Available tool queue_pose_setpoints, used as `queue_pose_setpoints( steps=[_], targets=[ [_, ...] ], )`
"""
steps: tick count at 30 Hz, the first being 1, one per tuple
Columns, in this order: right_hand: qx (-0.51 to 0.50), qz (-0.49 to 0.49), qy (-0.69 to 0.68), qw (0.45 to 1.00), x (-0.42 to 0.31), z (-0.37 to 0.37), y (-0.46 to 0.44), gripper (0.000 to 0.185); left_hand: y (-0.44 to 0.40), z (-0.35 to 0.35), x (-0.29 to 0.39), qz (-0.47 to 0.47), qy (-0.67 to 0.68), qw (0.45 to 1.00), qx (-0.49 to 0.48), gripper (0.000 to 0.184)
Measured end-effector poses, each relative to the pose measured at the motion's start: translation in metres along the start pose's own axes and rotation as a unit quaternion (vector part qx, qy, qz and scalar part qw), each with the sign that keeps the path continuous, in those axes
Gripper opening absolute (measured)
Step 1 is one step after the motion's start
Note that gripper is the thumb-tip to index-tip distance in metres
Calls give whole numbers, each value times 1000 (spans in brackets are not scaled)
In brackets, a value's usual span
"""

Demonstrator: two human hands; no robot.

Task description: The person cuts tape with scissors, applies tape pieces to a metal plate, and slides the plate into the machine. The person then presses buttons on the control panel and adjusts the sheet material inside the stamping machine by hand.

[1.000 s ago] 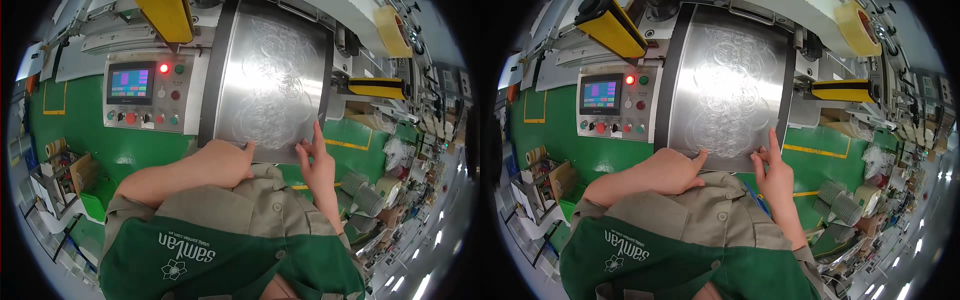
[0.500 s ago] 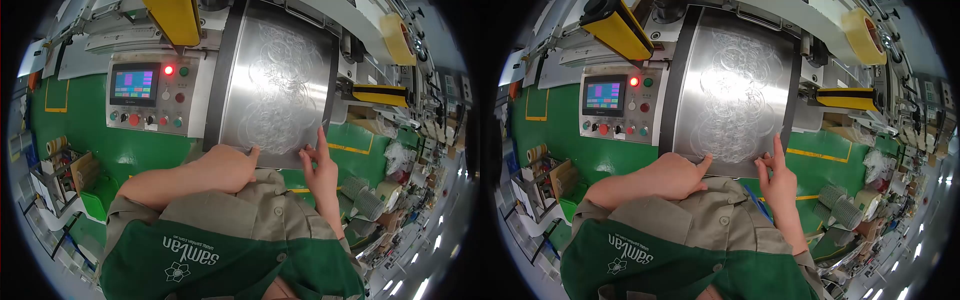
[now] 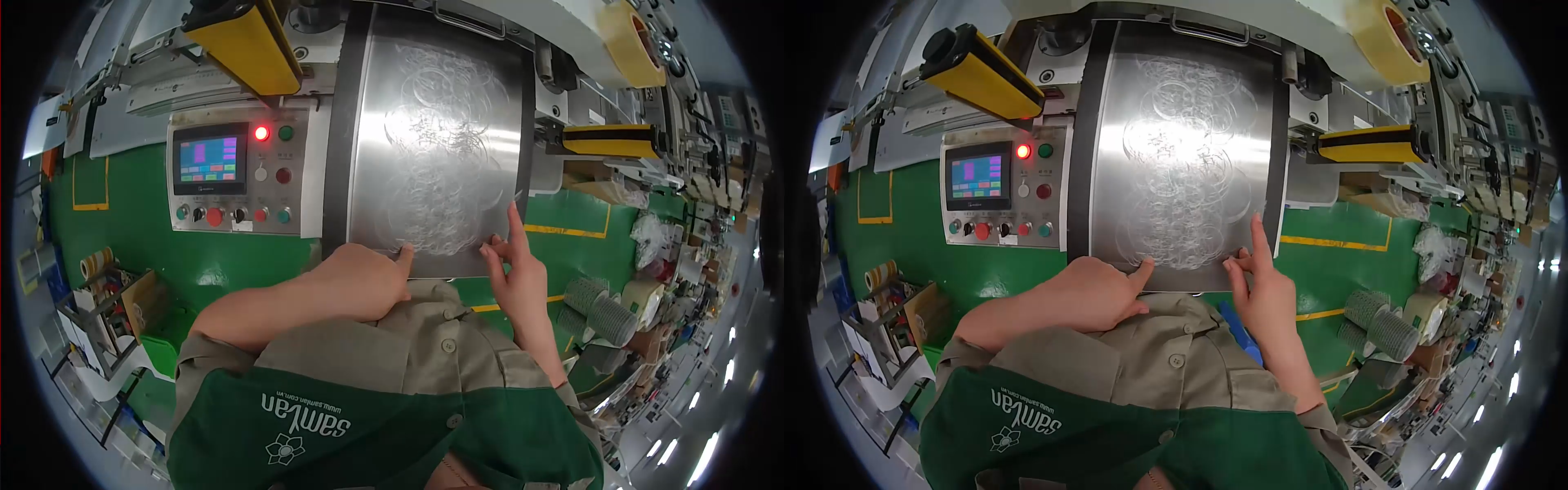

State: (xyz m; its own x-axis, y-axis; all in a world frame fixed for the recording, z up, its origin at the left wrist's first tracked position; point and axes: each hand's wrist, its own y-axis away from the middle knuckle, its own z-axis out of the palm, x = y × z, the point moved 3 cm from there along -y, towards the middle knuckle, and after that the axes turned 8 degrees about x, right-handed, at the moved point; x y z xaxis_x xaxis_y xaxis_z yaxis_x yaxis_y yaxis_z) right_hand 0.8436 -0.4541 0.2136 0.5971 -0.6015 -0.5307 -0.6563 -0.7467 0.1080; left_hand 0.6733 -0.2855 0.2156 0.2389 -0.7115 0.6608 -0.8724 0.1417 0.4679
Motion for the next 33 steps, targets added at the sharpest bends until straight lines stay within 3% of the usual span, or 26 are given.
queue_pose_setpoints(
  steps=[3, 4, 14, 18, 25, 26, 28, 29, 33],
  targets=[
    [4, -8, -4, 1000, 2, 0, 0, 72, -2, -2, 2, -9, 1, 1000, -14, 63],
    [3, -7, 5, 1000, 2, 0, 1, 73, -1, 2, -1, 10, 6, 999, 32, 62],
    [3, 1, -3, 1000, 1, -1, 0, 73, -3, -1, 2, 10, -10, 1000, 17, 63],
    [10, -10, -8, 1000, 2, -1, 1, 73, -6, -3, 4, -20, -1, 999, -30, 64],
    [6, -5, 0, 1000, 1, -1, 0, 73, -8, -5, 4, 5, -24, 1000, -18, 57],
    [7, -7, 1, 1000, 1, -1, 1, 72, -8, -3, 2, 6, 23, 1000, -1, 56],
    [5, -5, 0, 1000, 0, -1, 1, 73, -9, -9, 5, -11, -41, 997, -58, 54],
    [3, -3, -2, 1000, 0, -1, 0, 73, -8, -5, 1, -4, 20, 1000, -15, 54],
    [6, 1, -9, 1000, -2, 0, 0, 72, -8, -7, 0, 2, 10, 1000, -24, 55]
  ],
)
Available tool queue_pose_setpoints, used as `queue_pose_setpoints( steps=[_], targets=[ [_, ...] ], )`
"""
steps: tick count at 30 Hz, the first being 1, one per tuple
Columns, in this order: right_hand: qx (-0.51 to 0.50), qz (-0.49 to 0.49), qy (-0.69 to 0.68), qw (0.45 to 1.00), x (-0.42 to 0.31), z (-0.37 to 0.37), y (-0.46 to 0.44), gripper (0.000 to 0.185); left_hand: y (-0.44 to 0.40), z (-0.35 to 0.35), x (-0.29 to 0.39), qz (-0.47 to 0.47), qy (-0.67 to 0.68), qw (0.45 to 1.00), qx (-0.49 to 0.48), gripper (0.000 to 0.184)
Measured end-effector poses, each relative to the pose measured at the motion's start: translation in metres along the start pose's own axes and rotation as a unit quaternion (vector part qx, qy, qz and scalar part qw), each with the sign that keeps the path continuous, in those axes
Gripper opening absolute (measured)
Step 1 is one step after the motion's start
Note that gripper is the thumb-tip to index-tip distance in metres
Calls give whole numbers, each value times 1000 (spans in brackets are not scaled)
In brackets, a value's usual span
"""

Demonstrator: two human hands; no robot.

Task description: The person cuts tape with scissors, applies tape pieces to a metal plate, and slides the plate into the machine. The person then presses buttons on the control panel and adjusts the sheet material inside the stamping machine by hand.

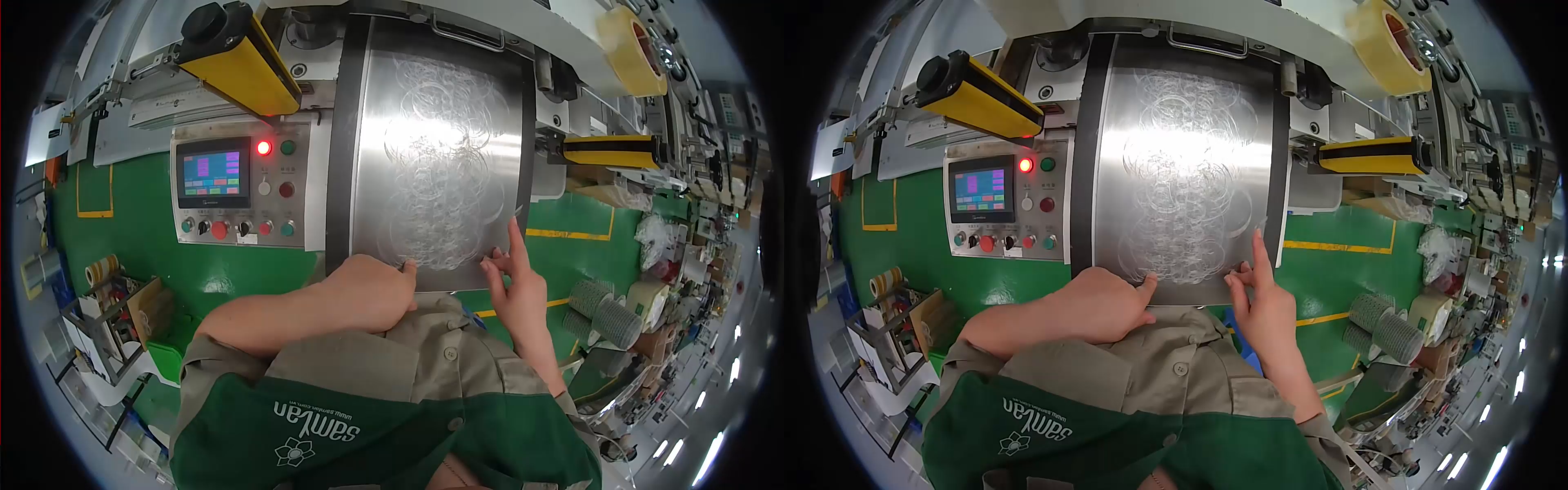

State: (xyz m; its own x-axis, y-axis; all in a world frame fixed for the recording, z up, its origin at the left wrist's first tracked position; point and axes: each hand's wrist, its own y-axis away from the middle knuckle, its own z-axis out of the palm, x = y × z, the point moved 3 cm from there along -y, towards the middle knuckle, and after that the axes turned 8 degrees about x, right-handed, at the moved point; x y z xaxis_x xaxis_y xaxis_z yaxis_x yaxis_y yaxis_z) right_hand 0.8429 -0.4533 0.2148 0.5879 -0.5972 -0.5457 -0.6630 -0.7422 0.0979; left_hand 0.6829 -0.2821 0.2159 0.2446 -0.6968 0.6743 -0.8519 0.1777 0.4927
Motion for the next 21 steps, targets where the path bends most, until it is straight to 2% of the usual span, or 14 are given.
queue_pose_setpoints(
  steps=[4, 5, 10, 11, 14, 15, 21],
  targets=[
    [5, 2, 9, 1000, 1, 0, 0, 72, 0, 0, 0, 19, -1, 999, 28, 54],
    [6, -1, 16, 1000, -2, 0, 0, 72, -2, -1, 1, 0, -40, 999, -12, 54],
    [17, -20, 7, 1000, 3, 2, 1, 72, 1, 3, 0, 13, -8, 1000, 25, 56],
    [10, -7, 13, 1000, 2, 1, 1, 72, 0, 3, 1, 6, -46, 999, 16, 57],
    [17, -10, 10, 1000, 4, 2, 2, 72, 3, 3, 2, 13, 2, 999, 35, 60],
    [18, -11, 16, 1000, 3, 2, 2, 71, 2, 2, 5, -10, -31, 999, 4, 61],
    [24, 9, -13, 1000, 3, 4, 4, 71, 6, 4, 7, -2, -10, 999, 32, 62]
  ],
)
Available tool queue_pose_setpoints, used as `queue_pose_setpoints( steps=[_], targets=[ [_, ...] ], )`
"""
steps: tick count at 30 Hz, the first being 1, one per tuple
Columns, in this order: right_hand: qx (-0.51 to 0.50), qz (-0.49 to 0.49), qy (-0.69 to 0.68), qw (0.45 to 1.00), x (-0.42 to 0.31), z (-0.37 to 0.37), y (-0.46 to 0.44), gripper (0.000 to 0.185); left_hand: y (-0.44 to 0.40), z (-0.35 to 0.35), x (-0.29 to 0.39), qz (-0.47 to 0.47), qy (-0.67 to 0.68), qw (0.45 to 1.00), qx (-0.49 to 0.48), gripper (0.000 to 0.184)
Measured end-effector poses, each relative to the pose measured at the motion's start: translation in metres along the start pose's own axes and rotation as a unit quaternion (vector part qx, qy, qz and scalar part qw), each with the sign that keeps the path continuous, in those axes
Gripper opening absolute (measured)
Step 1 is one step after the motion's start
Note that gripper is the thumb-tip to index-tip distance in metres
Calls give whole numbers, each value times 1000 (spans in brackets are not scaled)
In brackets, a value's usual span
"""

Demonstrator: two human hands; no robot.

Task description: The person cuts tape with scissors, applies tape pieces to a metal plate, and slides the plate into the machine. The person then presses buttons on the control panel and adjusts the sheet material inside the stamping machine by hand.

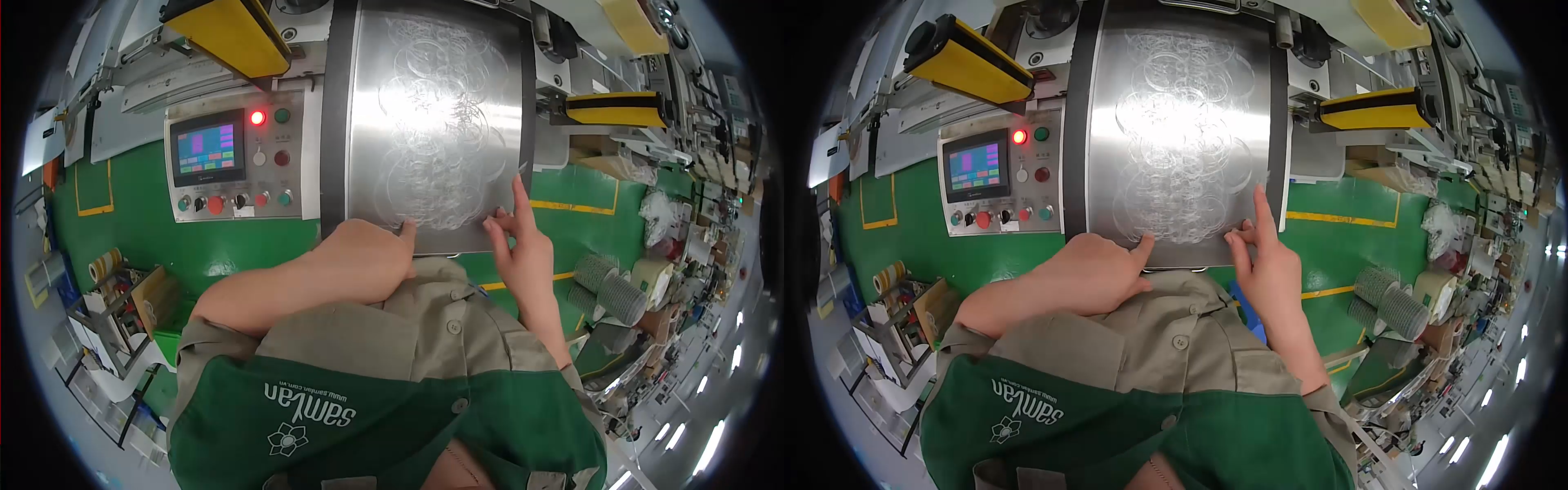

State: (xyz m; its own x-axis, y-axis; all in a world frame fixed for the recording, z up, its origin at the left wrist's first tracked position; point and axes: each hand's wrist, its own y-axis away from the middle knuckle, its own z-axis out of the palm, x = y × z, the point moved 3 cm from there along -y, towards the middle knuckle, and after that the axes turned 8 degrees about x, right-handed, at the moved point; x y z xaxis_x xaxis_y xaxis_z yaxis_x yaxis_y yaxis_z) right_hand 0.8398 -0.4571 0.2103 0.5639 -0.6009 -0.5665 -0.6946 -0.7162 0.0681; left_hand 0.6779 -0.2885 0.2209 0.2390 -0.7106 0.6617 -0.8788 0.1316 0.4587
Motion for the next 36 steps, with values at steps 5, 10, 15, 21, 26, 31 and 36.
queue_pose_setpoints(
  steps=[5, 10, 15, 21, 26, 31, 36],
  targets=[
    [-9, 6, -14, 1000, 3, 0, 0, 71, 1, 4, -4, 18, -22, 999, 41, 62],
    [-6, -9, -2, 1000, 1, -1, -1, 71, 6, -6, -4, 8, -1, 998, 67, 63],
    [-18, 14, -5, 1000, -2, -2, -3, 72, 8, -15, -5, -20, -6, 999, 33, 66],
    [-19, -12, 7, 1000, -3, -2, -6, 72, 3, -12, -5, 18, 24, 999, 33, 54],
    [-18, 14, 10, 1000, -5, -2, -6, 73, 4, -9, -7, 46, 1, 999, 23, 34],
    [-4, 3, 11, 1000, -4, -1, -5, 72, 12, -10, -17, -1, 43, 995, 87, 42],
    [1, 9, 0, 1000, -2, 0, -4, 72, 13, -25, -13, -94, 49, 991, 76, 58]
  ],
)
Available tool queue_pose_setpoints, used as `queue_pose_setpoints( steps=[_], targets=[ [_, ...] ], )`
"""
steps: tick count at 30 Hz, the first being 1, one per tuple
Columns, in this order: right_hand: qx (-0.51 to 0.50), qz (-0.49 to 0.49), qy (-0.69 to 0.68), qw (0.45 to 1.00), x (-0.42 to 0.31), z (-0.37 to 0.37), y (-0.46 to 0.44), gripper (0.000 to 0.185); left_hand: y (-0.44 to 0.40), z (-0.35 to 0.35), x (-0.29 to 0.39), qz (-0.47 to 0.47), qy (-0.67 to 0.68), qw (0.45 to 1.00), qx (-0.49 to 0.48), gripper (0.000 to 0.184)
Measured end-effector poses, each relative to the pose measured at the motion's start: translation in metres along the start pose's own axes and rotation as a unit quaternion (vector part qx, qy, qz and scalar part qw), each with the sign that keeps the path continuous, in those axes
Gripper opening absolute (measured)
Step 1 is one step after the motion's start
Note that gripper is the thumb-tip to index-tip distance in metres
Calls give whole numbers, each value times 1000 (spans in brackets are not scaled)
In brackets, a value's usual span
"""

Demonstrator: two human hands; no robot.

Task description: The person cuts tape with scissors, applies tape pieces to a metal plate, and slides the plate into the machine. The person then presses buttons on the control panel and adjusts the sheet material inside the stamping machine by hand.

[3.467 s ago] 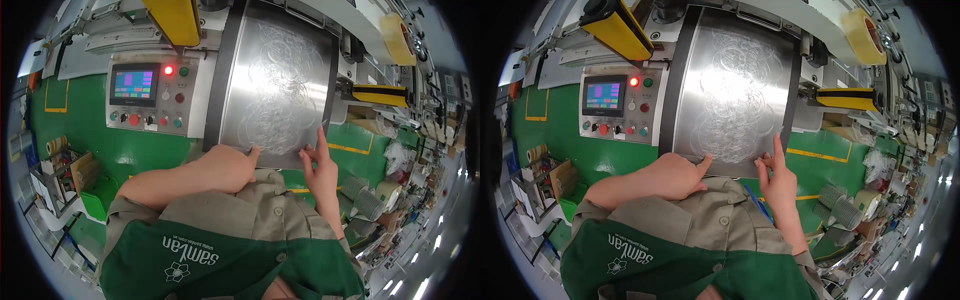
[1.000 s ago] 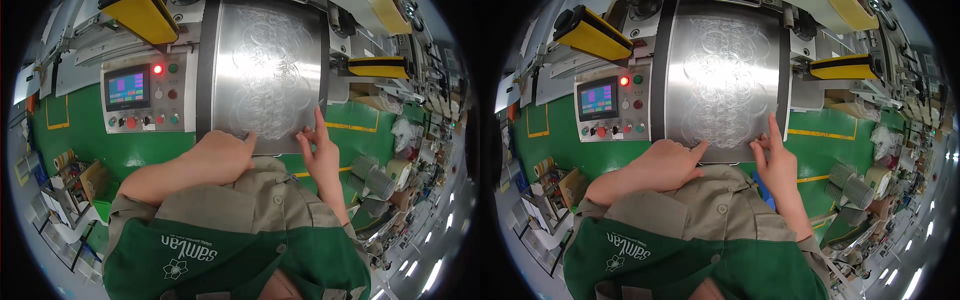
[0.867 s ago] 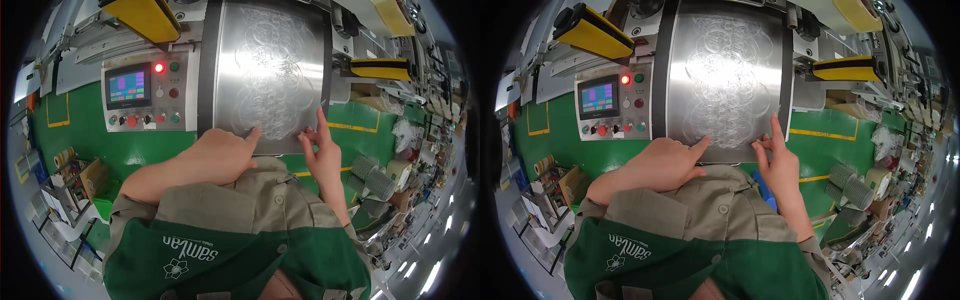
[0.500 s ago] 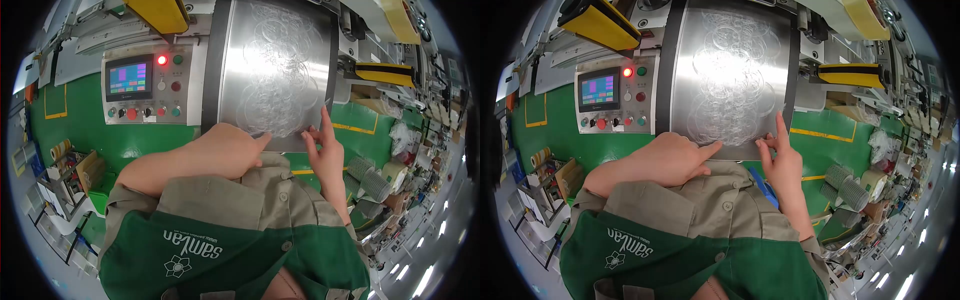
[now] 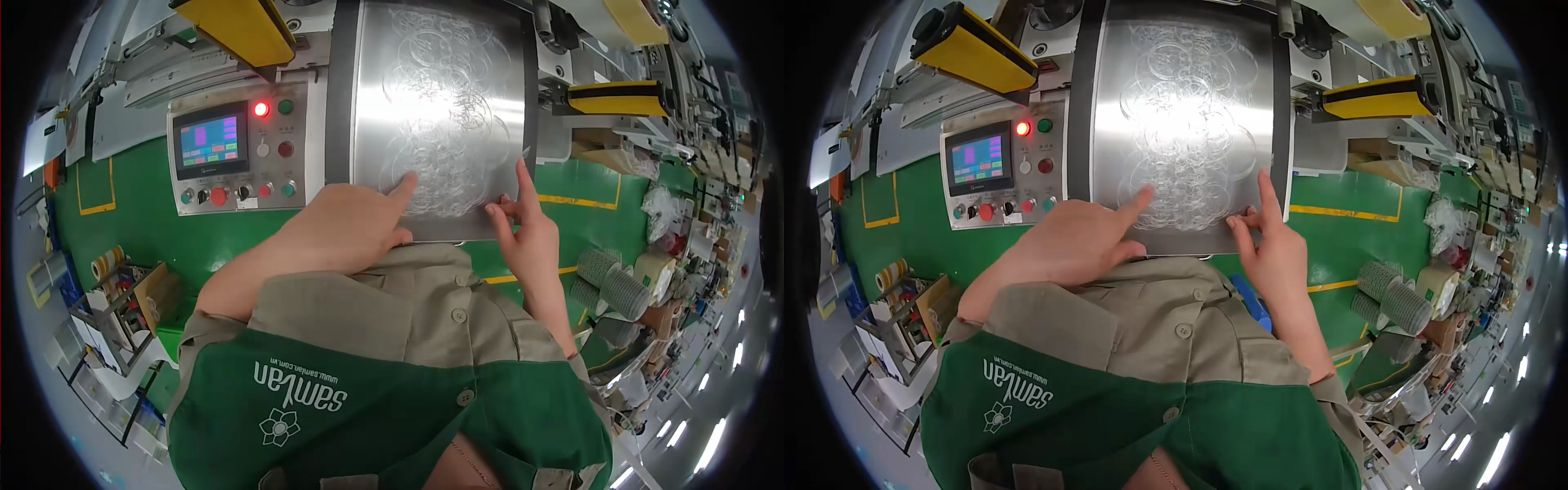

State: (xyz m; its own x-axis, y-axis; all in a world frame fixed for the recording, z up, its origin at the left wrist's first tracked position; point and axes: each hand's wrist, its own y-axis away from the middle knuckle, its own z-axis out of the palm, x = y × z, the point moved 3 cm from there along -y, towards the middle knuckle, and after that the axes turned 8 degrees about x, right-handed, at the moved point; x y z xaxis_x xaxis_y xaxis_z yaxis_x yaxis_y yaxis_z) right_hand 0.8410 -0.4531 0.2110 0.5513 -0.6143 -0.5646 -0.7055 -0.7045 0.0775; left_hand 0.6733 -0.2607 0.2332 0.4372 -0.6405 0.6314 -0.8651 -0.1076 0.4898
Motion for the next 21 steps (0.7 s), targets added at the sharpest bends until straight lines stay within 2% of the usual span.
queue_pose_setpoints(
  steps=[3, 8, 11, 15, 18, 21],
  targets=[
    [5, -2, -5, 1000, -2, -1, 1, 72, -3, 11, 5, 80, -17, 997, -12, 58],
    [5, -22, 0, 1000, 2, 0, 0, 73, -7, 18, 7, 79, -28, 996, -34, 68],
    [1, -17, 11, 1000, 1, -1, -1, 74, -10, 13, 10, 34, -49, 996, -72, 80],
    [0, -22, 7, 1000, -1, -2, -3, 74, -13, 18, 7, 63, -43, 995, -70, 81],
    [-8, -18, 6, 1000, 0, -2, -4, 74, -15, 11, 12, 50, -42, 994, -92, 81],
    [-10, -25, 17, 999, 0, -2, -5, 74, -18, 13, 8, 51, -37, 995, -73, 83]
  ],
)
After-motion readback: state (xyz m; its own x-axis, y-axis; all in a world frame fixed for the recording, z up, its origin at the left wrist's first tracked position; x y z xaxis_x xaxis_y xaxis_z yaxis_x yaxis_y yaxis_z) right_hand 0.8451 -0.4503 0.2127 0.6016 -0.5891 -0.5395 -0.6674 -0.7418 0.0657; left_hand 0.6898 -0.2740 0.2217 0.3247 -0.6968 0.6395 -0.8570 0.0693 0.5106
